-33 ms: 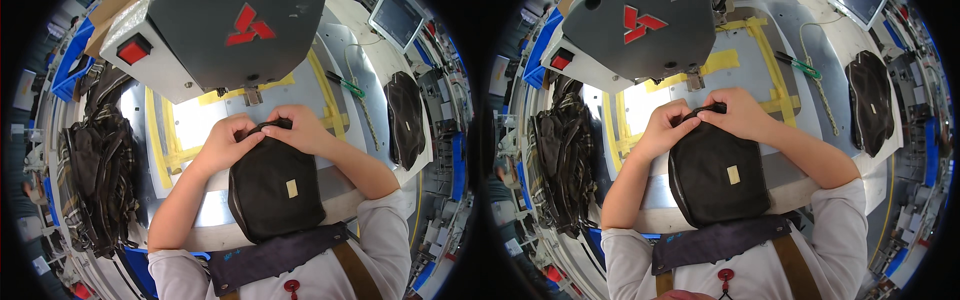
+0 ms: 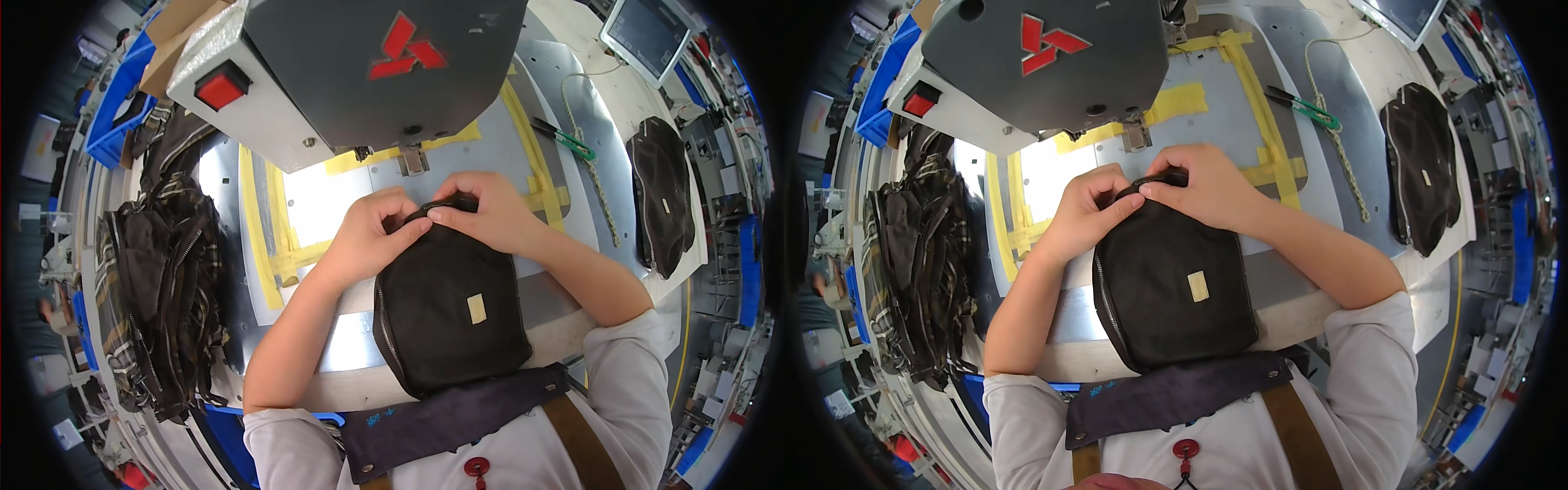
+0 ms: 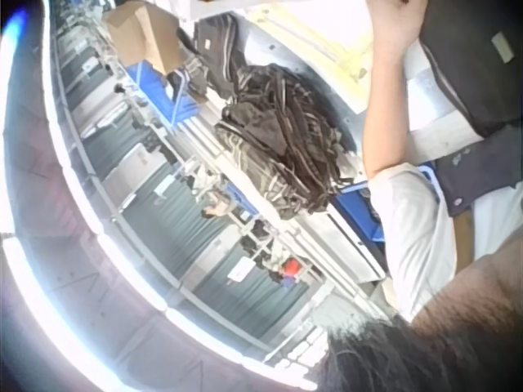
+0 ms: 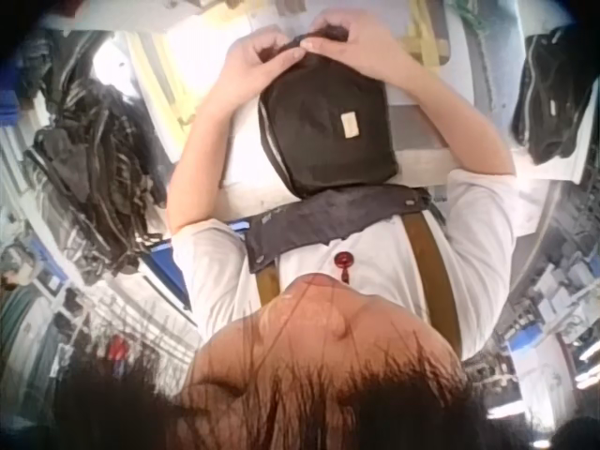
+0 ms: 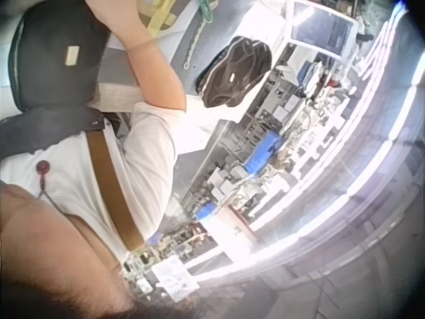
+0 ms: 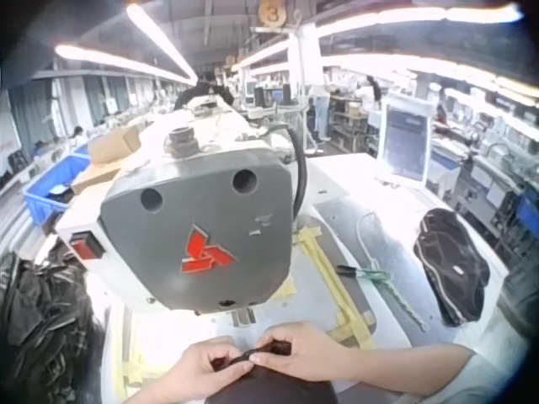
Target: The person aligns a zipper on a dark fabric bag and sews it using an industrial sewing machine. They guide the bag under the needle, stitch along the zipper, and then inspect the seam and interior lining.
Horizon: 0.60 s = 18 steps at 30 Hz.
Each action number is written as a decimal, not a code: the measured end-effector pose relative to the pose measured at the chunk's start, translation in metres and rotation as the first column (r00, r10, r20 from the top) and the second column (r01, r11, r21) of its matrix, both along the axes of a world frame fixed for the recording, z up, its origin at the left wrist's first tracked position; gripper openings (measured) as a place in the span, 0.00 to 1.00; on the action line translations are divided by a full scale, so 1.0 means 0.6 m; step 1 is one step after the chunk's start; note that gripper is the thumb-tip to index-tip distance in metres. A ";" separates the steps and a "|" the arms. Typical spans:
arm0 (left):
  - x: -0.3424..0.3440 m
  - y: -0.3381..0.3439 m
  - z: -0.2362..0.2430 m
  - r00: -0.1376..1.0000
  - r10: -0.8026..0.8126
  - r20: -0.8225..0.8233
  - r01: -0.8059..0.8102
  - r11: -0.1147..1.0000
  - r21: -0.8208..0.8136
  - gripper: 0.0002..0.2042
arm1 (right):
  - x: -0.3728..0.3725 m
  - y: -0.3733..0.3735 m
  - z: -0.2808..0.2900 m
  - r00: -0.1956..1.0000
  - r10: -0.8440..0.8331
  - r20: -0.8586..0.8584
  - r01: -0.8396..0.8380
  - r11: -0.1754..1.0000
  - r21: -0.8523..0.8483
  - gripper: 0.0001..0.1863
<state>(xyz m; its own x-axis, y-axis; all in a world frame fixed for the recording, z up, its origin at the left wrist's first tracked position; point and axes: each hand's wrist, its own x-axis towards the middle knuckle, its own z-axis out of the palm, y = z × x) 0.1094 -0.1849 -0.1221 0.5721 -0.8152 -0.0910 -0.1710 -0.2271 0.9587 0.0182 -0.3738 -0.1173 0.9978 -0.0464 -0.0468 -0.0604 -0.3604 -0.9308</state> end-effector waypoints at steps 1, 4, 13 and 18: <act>0.000 0.000 -0.001 1.000 0.001 0.018 -0.001 1.000 -0.007 0.09 | -0.002 -0.003 -0.006 1.000 -0.010 0.024 0.009 0.998 0.055 0.10; -0.007 -0.003 -0.006 0.996 0.043 0.079 -0.042 0.999 -0.021 0.09 | 0.000 -0.006 -0.001 0.999 -0.024 0.040 0.024 1.000 0.009 0.09; -0.002 -0.028 0.001 0.739 0.316 0.595 -0.421 0.906 0.042 0.05 | 0.057 -0.010 -0.014 0.992 -0.078 0.095 0.115 0.862 -0.494 0.13; 0.019 -0.045 0.014 0.812 0.280 0.512 -0.450 0.859 0.243 0.08 | 0.090 -0.025 -0.010 0.999 -0.046 0.005 0.040 0.807 -0.589 0.12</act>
<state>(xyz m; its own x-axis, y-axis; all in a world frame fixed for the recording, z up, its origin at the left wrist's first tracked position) 0.1208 -0.2121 -0.1137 0.8650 -0.5013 0.0203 -0.3936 -0.6531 0.6470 0.0723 -0.3889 -0.1235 0.9938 -0.1112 -0.0054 -0.0965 -0.8359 -0.5404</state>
